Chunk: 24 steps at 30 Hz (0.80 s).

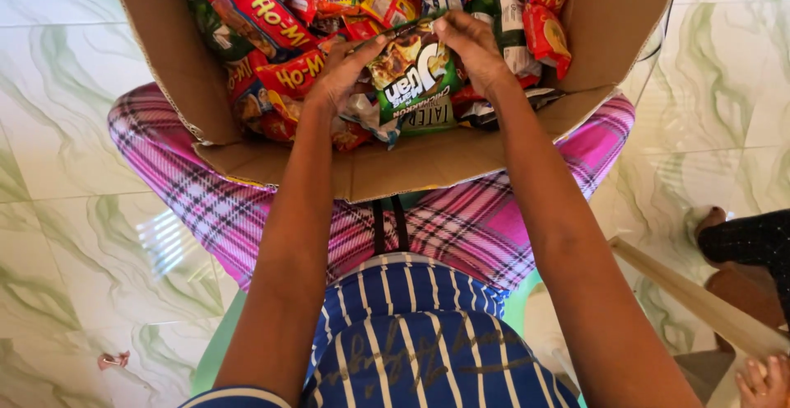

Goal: Restocking a glass snack shelf in a grocery store from a cardboard box.

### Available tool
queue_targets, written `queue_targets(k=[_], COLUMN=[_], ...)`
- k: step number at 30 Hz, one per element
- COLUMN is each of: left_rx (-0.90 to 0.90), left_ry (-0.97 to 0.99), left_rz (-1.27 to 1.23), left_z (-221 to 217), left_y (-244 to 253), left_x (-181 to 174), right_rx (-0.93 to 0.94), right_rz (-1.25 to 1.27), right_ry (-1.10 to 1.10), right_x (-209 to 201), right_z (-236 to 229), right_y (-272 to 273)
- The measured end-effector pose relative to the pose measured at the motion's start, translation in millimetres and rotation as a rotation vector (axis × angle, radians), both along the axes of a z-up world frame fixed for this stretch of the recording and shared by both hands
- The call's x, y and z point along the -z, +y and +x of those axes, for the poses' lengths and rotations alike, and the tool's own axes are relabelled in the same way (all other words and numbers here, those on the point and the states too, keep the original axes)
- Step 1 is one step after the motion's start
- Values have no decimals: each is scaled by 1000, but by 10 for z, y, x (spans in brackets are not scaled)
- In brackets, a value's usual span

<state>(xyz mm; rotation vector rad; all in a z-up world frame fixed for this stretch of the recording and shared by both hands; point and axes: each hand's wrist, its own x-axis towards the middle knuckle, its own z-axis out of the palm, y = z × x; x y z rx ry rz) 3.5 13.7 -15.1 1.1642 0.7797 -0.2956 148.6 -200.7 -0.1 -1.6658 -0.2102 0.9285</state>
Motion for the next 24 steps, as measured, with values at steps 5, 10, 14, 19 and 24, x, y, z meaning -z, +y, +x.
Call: queue_targets(k=[5,10,14,19,24], left_rx=[-127,-204,-54,168,-71], left_ry=[-157,-132,-265,-414,-435], left_rz=[68,144,262,568,570], left_z=[3,11,17,67,103], left_y=[-32,-27,-18,-163,-224], left_x=[163,476,297,98,494], right_rx=[91,101,34,-223,-30], right_rz=[57,224,156,-72,89], right_ry=[111,-22,-65,-121,-338], right_x=[-122,157,61,-120,141], right_z=[-17,14,17,-105,-81], right_y=[41,-9,-6,91,179])
